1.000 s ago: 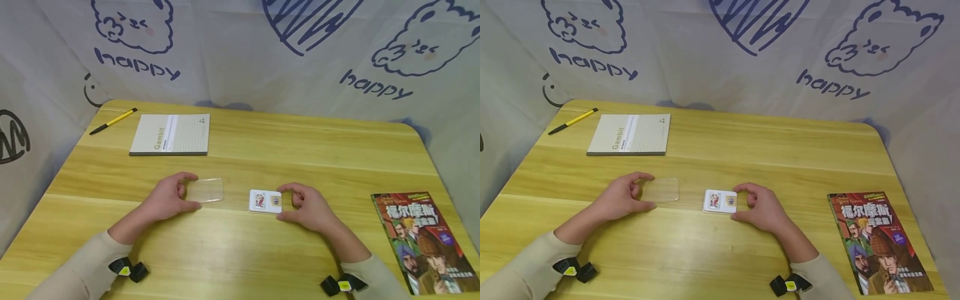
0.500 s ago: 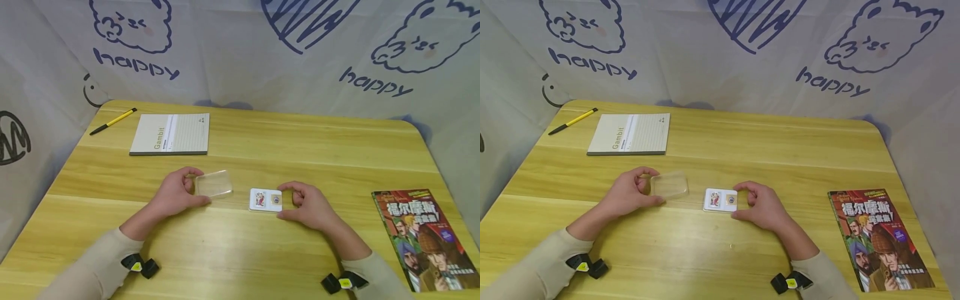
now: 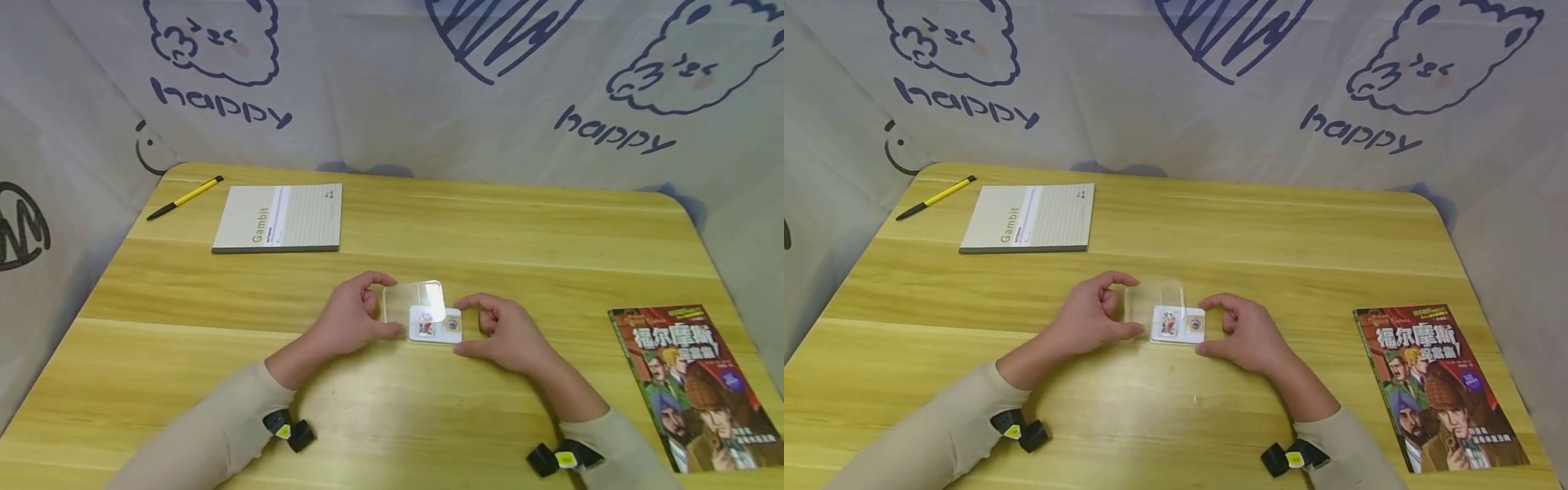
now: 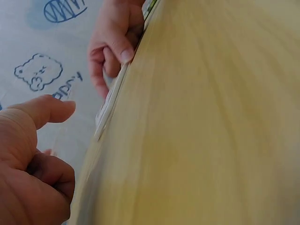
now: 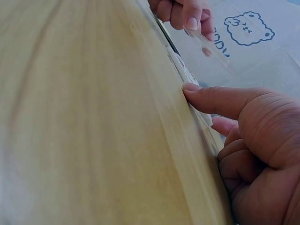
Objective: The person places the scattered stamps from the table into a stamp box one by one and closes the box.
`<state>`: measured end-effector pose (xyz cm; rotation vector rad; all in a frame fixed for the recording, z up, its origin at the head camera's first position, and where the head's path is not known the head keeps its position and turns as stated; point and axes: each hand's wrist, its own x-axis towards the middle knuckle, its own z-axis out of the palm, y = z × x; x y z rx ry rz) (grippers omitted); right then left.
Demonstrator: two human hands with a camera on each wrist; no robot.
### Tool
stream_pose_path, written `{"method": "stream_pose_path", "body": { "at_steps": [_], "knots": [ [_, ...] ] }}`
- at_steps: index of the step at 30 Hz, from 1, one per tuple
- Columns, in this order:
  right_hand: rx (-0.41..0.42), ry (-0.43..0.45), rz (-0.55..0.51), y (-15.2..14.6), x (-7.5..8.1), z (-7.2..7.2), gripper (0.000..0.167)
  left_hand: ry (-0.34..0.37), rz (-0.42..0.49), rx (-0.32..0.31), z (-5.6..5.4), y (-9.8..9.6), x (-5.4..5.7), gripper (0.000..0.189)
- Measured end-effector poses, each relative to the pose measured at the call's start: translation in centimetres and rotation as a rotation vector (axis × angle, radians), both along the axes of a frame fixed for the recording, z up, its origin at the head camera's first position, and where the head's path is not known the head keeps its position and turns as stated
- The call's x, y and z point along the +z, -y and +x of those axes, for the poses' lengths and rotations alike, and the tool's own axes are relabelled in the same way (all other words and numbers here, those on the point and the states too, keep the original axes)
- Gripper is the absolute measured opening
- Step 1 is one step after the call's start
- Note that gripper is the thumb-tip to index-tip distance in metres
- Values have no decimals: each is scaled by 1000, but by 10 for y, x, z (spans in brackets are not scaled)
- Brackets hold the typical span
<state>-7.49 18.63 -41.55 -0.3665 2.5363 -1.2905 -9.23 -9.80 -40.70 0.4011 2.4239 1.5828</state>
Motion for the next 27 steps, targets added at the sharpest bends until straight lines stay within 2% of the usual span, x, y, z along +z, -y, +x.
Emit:
{"method": "stream_pose_path", "body": {
  "at_steps": [5, 10, 27],
  "knots": [
    [-6, 10, 0, 0, 0, -1, 57, -3, -27, -53, 0, -17, -3, 63],
    [-11, 18, 1, 0, 0, -1, 60, 34, -52, -89, 1, -26, -4, 65],
    [-13, 6, -36, -4, -4, 0, 64, 82, -163, -91, 3, -35, -2, 67]
  ]
}}
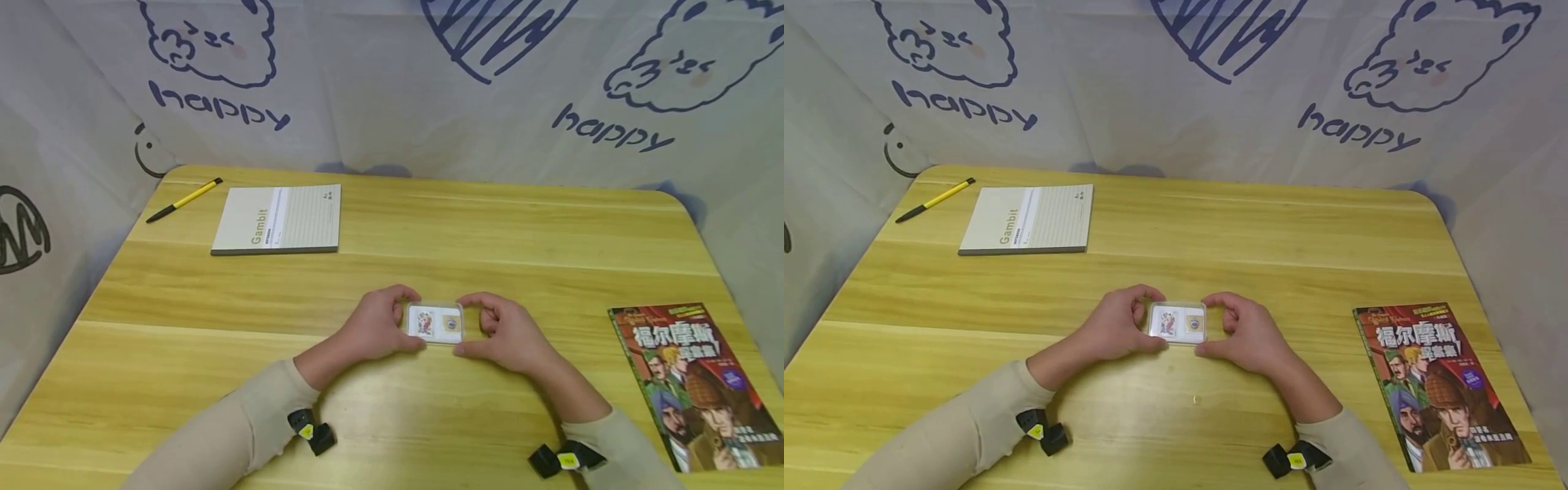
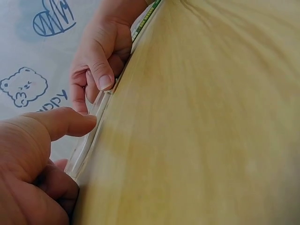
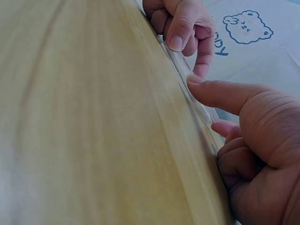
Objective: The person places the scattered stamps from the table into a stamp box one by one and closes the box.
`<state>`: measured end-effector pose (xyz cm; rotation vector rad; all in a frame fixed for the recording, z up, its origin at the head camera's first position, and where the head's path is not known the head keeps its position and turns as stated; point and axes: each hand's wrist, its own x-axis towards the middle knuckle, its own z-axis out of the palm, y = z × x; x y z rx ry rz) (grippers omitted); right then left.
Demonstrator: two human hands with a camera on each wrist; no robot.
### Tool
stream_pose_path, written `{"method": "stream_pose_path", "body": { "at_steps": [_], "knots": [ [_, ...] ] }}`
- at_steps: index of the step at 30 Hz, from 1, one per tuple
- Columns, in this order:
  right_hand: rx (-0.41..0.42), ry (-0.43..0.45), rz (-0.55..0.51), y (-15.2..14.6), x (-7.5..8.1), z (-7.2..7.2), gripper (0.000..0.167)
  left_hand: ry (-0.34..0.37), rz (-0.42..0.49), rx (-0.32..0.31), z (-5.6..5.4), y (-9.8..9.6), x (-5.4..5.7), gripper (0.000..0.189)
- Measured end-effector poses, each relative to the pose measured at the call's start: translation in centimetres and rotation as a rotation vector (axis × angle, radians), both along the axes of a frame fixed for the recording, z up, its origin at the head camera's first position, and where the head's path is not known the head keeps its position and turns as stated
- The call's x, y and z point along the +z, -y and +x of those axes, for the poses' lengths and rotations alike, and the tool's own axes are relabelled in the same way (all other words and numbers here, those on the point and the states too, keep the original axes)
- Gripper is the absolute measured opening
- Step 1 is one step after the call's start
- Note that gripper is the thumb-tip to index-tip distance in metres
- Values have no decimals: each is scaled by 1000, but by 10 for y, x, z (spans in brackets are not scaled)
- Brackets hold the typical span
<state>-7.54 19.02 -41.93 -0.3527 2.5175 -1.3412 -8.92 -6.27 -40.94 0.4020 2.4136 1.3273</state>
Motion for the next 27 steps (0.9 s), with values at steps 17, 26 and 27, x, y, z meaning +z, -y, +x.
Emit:
{"method": "stream_pose_path", "body": {
  "at_steps": [17, 26, 27],
  "knots": [
    [-41, -5, 58, 5, 4, 4, 58, -35, -40, -46, 2, 8, -1, 67],
    [-61, 34, 61, 6, 5, 4, 61, -58, -54, -49, 2, 9, 0, 63],
    [-60, 36, 61, 7, 6, 4, 61, -58, -52, -50, 2, 10, 0, 63]
  ]
}}
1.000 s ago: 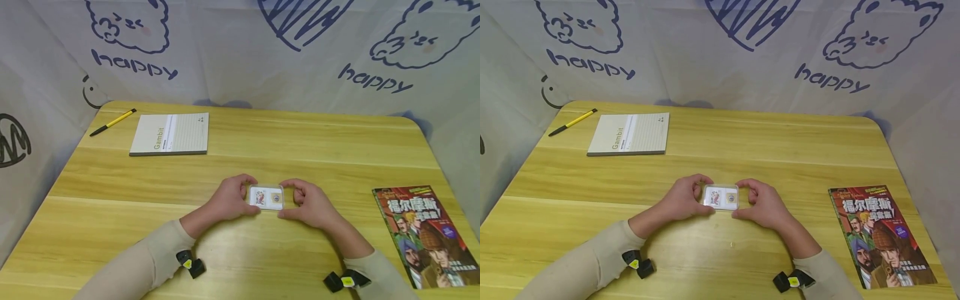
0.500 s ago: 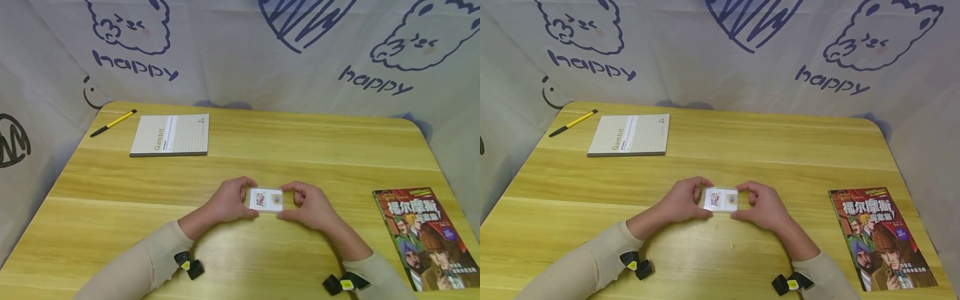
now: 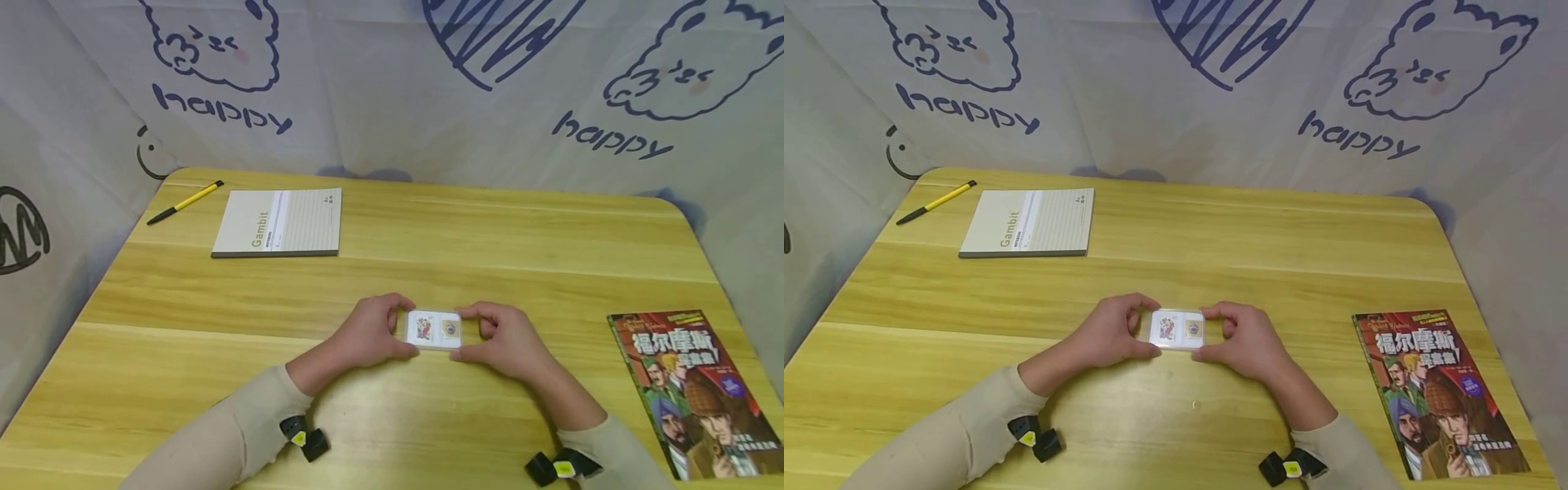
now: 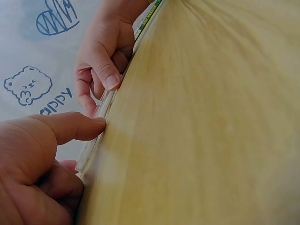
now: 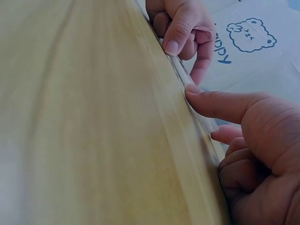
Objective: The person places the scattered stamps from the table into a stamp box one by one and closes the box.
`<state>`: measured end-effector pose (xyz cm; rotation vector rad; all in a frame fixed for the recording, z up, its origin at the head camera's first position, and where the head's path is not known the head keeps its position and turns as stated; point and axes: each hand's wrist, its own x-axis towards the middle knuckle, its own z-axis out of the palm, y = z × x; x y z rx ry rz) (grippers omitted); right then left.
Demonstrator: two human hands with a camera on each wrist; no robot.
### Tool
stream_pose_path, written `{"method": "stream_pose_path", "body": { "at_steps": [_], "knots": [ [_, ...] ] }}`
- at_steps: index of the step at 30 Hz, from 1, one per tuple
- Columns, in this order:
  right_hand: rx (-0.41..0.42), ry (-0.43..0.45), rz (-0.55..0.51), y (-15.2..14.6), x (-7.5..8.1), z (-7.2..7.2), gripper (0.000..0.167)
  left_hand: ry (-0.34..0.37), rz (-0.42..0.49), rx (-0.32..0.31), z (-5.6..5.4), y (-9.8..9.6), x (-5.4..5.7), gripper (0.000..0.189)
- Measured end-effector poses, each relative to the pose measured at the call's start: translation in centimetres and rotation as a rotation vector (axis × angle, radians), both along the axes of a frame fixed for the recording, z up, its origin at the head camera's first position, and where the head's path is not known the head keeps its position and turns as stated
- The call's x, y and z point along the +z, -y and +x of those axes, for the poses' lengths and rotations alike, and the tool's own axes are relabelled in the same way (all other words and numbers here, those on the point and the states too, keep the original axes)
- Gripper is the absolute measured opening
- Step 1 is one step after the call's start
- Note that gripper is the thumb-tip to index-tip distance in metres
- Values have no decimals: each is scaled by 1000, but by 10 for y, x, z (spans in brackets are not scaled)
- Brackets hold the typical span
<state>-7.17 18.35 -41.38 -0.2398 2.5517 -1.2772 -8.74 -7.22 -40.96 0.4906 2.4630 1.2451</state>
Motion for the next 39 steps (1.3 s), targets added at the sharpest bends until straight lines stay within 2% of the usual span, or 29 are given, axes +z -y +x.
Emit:
{"method": "stream_pose_path", "body": {
  "at_steps": [10, 16, 24, 32, 39],
  "knots": [
    [39, -9, -1, -1, -5, -1, 58, 50, 39, 10, 2, 2, -2, 63],
    [47, -3, -26, -3, -9, 0, 59, 43, 53, 16, 4, 3, -6, 64],
    [29, 16, -51, 0, -6, 0, 61, 22, 60, 2, 4, 4, -11, 63],
    [-8, 11, -78, 1, -3, -2, 61, 31, 37, -2, 1, 0, -8, 66],
    [-25, -5, -33, 1, 1, -6, 58, 16, 54, -3, -2, 0, -4, 63]
  ]
}}
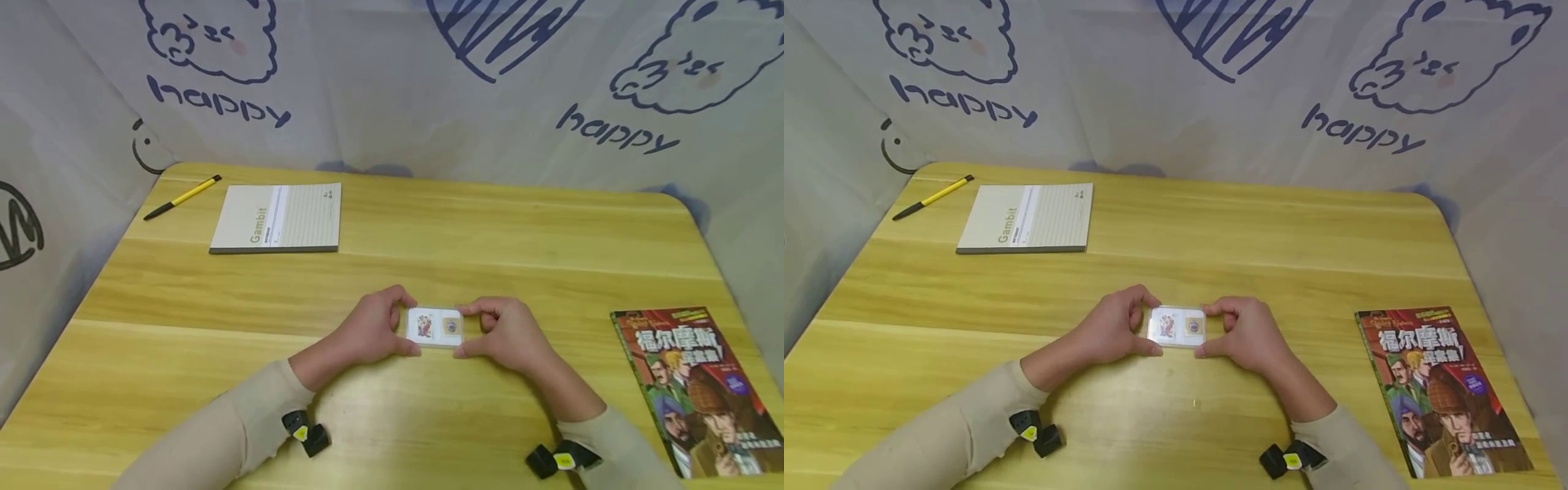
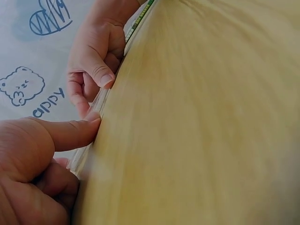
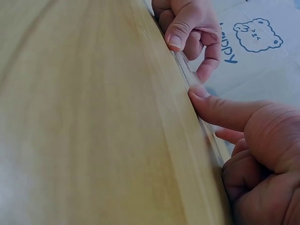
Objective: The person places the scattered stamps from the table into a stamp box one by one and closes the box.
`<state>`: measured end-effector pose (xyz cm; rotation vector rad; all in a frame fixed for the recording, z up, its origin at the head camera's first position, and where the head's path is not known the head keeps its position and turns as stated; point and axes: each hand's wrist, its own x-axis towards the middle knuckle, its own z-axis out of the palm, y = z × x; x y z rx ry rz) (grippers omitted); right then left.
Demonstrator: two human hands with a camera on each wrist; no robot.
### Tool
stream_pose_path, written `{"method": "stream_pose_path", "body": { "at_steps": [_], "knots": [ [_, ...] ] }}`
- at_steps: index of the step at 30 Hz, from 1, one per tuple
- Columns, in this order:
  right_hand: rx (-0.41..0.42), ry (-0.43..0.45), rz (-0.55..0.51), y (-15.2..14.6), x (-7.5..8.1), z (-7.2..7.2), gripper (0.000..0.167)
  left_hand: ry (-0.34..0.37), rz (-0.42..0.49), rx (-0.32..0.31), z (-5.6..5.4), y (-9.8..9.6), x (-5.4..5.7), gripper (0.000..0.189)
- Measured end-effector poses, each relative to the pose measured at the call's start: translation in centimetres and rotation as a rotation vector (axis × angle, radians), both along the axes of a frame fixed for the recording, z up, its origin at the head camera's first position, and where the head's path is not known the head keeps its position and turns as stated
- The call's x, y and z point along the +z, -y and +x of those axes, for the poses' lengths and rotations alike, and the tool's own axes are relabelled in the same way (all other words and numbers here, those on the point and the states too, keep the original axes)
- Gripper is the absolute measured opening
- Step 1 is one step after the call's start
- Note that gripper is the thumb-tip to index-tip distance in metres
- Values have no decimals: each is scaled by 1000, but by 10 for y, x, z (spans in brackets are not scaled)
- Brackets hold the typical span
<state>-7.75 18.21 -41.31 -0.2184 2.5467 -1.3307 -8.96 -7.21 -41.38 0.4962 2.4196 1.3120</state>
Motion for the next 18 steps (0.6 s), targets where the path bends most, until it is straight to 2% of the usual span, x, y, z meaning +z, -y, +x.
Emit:
{"method": "stream_pose_path", "body": {
  "at_steps": [6, 11, 18],
  "knots": [
    [-12, 15, 30, 0, 2, 1, 60, 7, -6, 2, -1, 0, 2, 62],
    [25, -7, 41, -2, 1, 2, 61, 33, -15, 5, 0, -1, 2, 63],
    [45, -25, -32, -6, -5, 0, 59, 36, -8, 9, 0, 0, 2, 63]
  ]
}}
